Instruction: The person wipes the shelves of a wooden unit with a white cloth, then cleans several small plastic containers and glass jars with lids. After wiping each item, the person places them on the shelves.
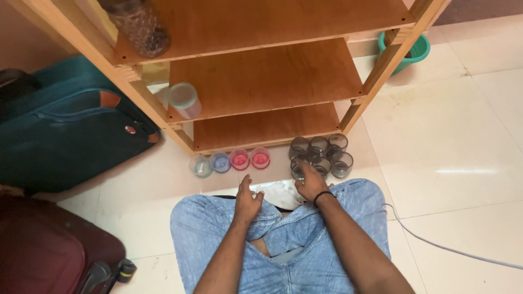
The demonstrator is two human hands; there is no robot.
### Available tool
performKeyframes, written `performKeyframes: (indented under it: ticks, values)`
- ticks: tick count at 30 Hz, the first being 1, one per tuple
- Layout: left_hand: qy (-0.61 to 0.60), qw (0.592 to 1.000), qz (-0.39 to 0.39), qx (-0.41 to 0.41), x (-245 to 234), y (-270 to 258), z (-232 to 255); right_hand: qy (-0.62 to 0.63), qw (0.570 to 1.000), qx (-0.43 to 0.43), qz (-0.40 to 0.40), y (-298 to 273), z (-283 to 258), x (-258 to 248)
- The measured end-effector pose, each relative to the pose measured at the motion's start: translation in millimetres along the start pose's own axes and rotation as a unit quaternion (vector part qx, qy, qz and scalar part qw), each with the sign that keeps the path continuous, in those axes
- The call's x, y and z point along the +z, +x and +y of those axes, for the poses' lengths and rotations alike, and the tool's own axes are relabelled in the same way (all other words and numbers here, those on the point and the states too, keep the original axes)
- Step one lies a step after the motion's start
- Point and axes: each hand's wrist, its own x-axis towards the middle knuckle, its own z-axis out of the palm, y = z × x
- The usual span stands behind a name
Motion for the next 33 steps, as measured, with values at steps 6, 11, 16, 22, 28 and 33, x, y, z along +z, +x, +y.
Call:
performKeyframes:
  ticks: [6,11,16,22,28,33]
  values:
    - [0.002,1.000,-0.018,0.015,5,-3,-5,-0.051,0.998,0.014,-0.031,2,10,7]
    - [0.011,1.000,-0.025,0.013,3,-4,-8,-0.108,0.985,0.037,-0.130,2,-3,6]
    - [0.020,0.999,-0.037,-0.006,5,-4,-7,-0.140,0.964,0.091,-0.208,-1,-25,-8]
    - [0.008,0.999,-0.031,0.015,3,-9,-12,-0.148,0.960,0.099,-0.218,-1,-26,-8]
    - [0.003,1.000,-0.030,0.003,0,-5,-13,-0.146,0.968,0.091,-0.185,7,-9,4]
    - [0.001,1.000,-0.027,0.009,4,-2,-19,-0.120,0.985,0.042,-0.117,1,-4,5]
